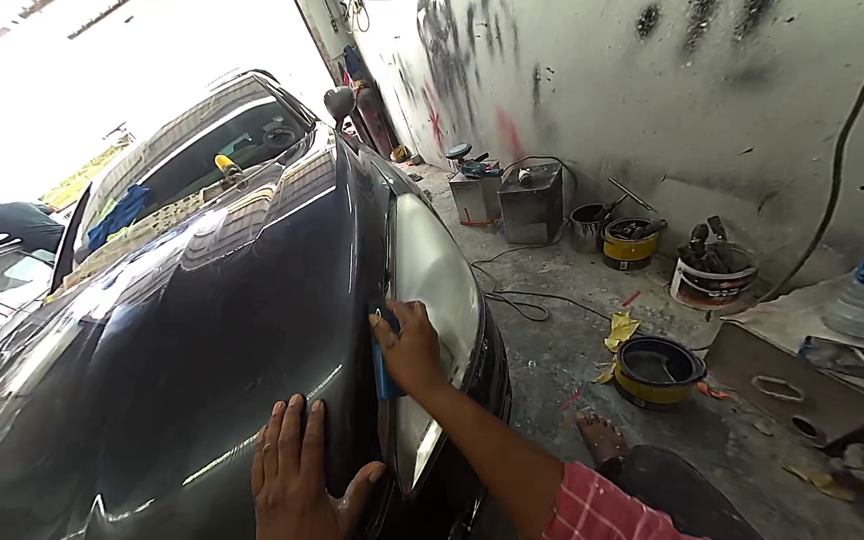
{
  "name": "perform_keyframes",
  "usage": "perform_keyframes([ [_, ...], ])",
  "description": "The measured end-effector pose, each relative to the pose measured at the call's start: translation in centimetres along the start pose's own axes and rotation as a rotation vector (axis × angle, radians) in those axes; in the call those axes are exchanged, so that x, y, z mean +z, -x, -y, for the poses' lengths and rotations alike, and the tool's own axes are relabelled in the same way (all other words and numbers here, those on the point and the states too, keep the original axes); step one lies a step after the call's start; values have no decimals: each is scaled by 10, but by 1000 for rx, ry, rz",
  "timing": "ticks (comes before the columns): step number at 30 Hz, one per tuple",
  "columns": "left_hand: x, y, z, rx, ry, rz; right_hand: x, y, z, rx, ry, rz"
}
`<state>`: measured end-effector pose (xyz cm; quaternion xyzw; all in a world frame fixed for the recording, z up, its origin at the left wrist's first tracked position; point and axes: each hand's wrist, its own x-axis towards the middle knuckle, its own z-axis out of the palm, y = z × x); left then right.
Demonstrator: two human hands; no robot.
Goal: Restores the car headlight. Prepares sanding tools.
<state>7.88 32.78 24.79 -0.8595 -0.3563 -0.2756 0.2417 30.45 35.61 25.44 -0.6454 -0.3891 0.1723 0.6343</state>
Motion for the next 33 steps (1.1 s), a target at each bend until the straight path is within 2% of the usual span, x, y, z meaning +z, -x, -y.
perform_keyframes([
  [2, -1, 2, 0, -4, 6, 1, -1, 5, 2, 27, -10, 0],
  [7, 0, 0, 1, -3, 10, -5, 5, 57, -6, -58, 62, 39],
  [14, 1, 1, 0, -11, 11, -10, 4, -3, 3, 6, 41, -47],
  [20, 1, 1, 0, -13, 15, -3, 1, 52, -4, -19, 116, 66],
  [26, 2, 0, 1, -10, 18, -13, 1, 2, 4, -12, 58, 1],
  [33, 1, 0, 0, -11, 14, -1, 4, 57, -6, -96, 126, 48],
])
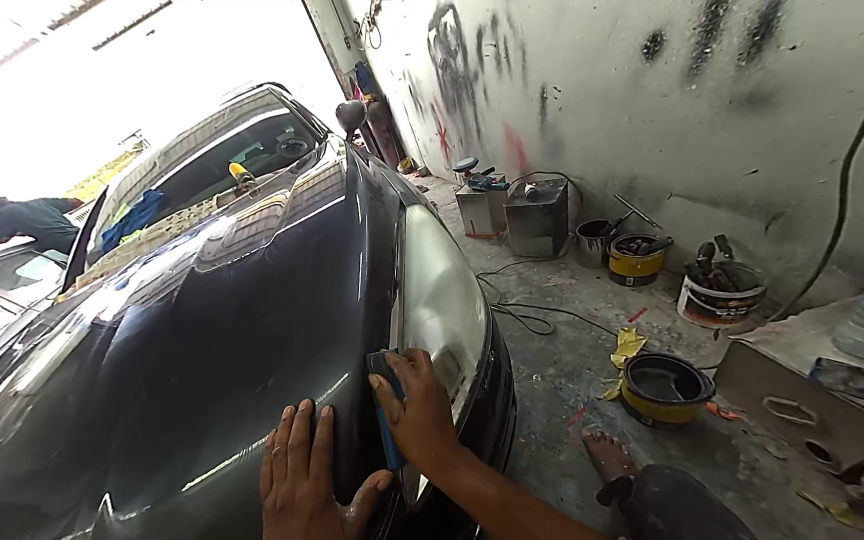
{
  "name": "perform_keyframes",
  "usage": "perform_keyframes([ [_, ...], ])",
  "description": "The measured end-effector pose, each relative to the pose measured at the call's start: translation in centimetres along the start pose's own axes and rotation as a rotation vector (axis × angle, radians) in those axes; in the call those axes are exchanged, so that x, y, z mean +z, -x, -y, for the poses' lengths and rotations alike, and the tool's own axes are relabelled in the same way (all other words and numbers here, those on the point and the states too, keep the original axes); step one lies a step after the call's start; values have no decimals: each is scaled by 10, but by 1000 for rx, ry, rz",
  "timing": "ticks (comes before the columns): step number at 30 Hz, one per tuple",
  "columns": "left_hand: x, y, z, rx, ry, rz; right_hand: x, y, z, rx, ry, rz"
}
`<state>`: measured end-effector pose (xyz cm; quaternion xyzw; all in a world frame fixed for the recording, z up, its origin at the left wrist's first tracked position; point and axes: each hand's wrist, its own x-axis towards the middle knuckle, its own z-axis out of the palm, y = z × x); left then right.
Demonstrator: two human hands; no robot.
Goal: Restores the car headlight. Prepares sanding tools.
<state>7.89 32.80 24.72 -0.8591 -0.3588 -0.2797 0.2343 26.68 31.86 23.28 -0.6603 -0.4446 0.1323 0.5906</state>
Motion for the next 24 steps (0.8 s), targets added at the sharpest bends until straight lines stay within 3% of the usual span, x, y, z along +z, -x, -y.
perform_keyframes([
  [6, 1, -1, 0, -8, -5, -22, -3, -62, 8, 69, -26, -87],
  [12, 3, 0, 1, 1, -2, -24, 5, -9, 4, -32, 19, -65],
  [18, 3, 0, 1, -12, -2, -29, -4, -75, 4, 65, -22, -82],
  [24, 3, 0, 0, -7, -10, -16, -4, -2, -3, -7, 38, 15],
])
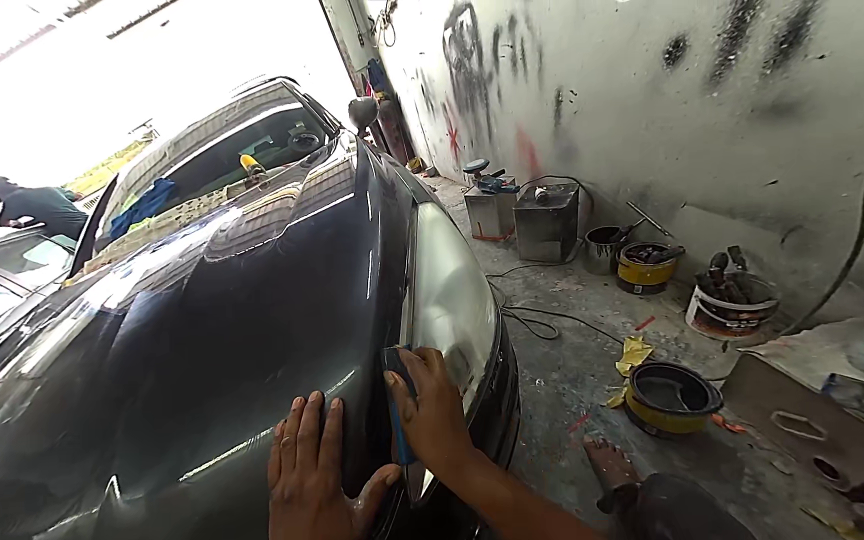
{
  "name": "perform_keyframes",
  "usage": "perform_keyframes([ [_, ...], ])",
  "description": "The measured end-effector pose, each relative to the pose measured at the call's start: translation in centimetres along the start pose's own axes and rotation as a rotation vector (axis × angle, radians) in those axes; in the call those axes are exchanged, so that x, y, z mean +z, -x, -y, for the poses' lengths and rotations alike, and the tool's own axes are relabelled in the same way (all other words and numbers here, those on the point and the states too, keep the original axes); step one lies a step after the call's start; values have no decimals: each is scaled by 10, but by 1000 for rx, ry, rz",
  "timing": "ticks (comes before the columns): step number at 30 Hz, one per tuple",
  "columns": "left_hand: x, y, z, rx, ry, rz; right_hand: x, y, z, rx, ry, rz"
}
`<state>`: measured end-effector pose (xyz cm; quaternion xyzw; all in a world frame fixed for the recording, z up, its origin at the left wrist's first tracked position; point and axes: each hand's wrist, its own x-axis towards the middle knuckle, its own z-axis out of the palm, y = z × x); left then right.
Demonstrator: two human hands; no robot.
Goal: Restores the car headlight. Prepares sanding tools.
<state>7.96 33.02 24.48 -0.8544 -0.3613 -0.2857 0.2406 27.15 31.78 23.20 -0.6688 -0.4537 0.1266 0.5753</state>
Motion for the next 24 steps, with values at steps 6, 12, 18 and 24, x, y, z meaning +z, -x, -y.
perform_keyframes([
  [6, -2, 1, -2, -7, 2, 0, -8, -47, 3, 39, -31, -43],
  [12, -2, 2, 0, 5, -3, 7, 1, -7, 2, 36, -3, 9],
  [18, -3, 0, -1, 7, -16, 7, -4, -35, 5, 47, -37, -22],
  [24, -2, -1, 1, 15, -21, 9, 0, -27, 1, -1, -6, -14],
])
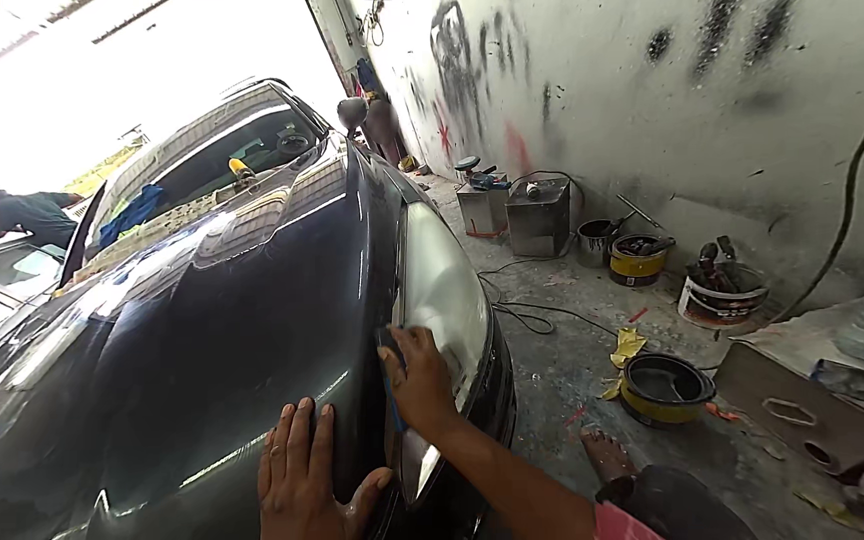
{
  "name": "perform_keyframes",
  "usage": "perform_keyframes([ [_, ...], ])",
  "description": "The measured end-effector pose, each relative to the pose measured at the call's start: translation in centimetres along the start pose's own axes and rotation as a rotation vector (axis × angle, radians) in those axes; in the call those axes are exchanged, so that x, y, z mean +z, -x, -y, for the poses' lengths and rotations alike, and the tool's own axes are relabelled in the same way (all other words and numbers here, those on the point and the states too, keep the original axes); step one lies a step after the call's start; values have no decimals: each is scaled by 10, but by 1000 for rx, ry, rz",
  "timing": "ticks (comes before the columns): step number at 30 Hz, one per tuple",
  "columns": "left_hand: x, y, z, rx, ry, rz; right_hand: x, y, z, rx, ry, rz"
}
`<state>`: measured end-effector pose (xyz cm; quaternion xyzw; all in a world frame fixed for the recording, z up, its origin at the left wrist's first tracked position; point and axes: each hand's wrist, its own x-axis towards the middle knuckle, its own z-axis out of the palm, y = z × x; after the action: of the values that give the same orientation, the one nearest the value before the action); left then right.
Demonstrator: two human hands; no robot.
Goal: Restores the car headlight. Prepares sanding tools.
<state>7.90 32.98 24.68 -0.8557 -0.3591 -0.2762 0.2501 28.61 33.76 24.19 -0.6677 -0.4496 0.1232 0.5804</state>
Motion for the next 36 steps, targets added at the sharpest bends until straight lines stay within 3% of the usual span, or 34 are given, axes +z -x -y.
perform_keyframes([
  [3, 1, 0, -1, -2, 3, -11, -1, -18, 1, 4, -18, -55],
  [9, 0, 1, -1, -5, 13, -4, 3, 22, -1, 3, -13, 14],
  [16, 1, 1, 0, -17, 7, -13, -6, -62, 4, 96, -44, -22],
  [22, 0, 2, -1, -12, 9, 2, 5, 22, -8, -68, 10, -30],
  [28, 0, 2, 0, -14, 6, -5, -3, -30, -1, -15, -41, -54],
  [33, 0, 1, -1, -2, 11, 2, 1, 22, 5, -37, -10, 8],
  [36, -1, 0, -1, -4, 5, 3, -3, -5, 4, -18, -13, 8],
])
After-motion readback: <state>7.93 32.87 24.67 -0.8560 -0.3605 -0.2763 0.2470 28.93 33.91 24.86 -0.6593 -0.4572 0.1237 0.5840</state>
